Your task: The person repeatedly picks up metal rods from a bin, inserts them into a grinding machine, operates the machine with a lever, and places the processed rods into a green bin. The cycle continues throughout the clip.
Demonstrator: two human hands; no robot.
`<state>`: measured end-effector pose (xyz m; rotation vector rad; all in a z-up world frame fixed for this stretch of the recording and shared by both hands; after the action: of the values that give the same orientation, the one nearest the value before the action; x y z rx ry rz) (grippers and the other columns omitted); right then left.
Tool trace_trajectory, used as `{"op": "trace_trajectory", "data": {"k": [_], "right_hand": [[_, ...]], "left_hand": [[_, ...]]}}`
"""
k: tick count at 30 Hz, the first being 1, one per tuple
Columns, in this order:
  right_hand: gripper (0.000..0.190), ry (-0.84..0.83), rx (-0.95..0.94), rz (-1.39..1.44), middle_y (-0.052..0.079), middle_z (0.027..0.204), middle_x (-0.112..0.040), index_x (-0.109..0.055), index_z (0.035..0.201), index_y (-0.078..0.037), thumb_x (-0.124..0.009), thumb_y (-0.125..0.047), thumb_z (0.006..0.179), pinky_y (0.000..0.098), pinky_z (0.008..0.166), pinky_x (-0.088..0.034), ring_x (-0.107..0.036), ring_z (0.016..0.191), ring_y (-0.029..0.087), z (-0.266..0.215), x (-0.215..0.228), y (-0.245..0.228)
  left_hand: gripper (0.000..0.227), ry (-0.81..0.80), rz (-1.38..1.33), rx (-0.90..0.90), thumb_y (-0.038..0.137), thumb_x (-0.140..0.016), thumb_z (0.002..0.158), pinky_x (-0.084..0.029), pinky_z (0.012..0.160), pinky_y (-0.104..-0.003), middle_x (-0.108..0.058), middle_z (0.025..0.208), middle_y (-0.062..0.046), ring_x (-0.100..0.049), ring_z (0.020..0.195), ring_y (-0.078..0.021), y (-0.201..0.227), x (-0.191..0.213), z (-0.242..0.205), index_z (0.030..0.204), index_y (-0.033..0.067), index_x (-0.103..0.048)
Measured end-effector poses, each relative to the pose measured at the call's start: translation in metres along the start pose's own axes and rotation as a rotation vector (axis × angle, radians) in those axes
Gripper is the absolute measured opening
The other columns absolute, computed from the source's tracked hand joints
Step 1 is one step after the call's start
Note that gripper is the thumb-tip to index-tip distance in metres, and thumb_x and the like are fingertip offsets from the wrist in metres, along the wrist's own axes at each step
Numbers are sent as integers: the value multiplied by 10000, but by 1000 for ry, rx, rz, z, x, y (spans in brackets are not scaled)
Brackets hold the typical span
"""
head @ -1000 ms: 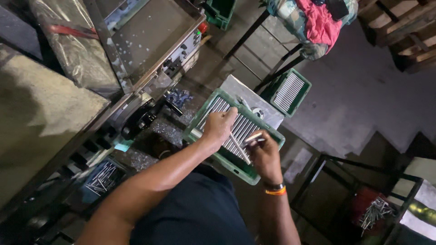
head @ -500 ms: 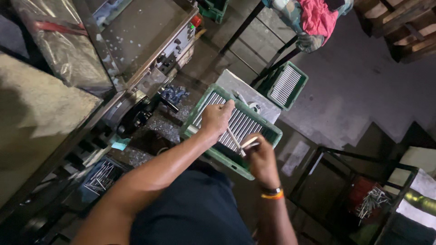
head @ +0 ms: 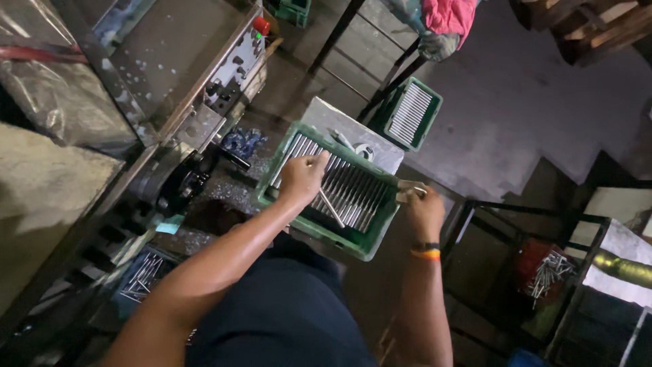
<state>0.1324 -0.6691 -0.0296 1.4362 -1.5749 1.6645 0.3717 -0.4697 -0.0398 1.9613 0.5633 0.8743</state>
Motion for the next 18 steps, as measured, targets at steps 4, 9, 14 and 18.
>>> {"op": "trace_trajectory", "data": {"k": [4, 9, 14, 18], "right_hand": [[408, 84, -72, 0, 176, 1020, -749, -702, 1126, -39, -798, -298, 826, 445, 841, -549, -719, 962, 353, 9, -20, 15], [353, 162, 80, -2, 167, 1044, -721, -721, 1100, -47, -799, -240, 814, 438, 819, -549, -699, 948, 349, -15, -14, -9], [344, -74, 542, 79, 188, 981, -663, -757, 1160, -94, -657, -39, 835, 442, 803, -539, -661, 906, 359, -50, -53, -57], [281, 92, 583, -157, 166, 877, -664, -759, 1025, -115, -685, -36, 766, 472, 790, -522, -647, 860, 370, -50, -77, -96]], "left_hand": [[551, 8, 225, -117, 502, -687, 960, -488, 617, -521, -661, 654, -184, -656, 635, -382, -9, -23, 6, 725, 5, -705], [310, 84, 233, -325, 244, -803, 816, -544, 800, -474, -681, 953, -210, -683, 896, -397, -17, -32, 3, 1009, 15, -725], [384, 74, 85, -308, 112, -771, 776, -541, 880, -441, -601, 1178, -193, -663, 1028, -389, -7, -22, -17, 1139, 42, -668], [320, 176, 31, -385, 131, -754, 837, -554, 852, -443, -616, 1170, -178, -665, 1019, -381, 13, 10, -36, 1132, 68, -646]]}}
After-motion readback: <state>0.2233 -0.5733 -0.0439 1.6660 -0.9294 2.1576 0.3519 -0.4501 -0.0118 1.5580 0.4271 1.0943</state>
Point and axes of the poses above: each hand's wrist, its own z-axis towards the middle knuckle, its own x-axis out of the back of the hand, y = z × x, the point moved 2 cm from there along z, towards the middle knuckle
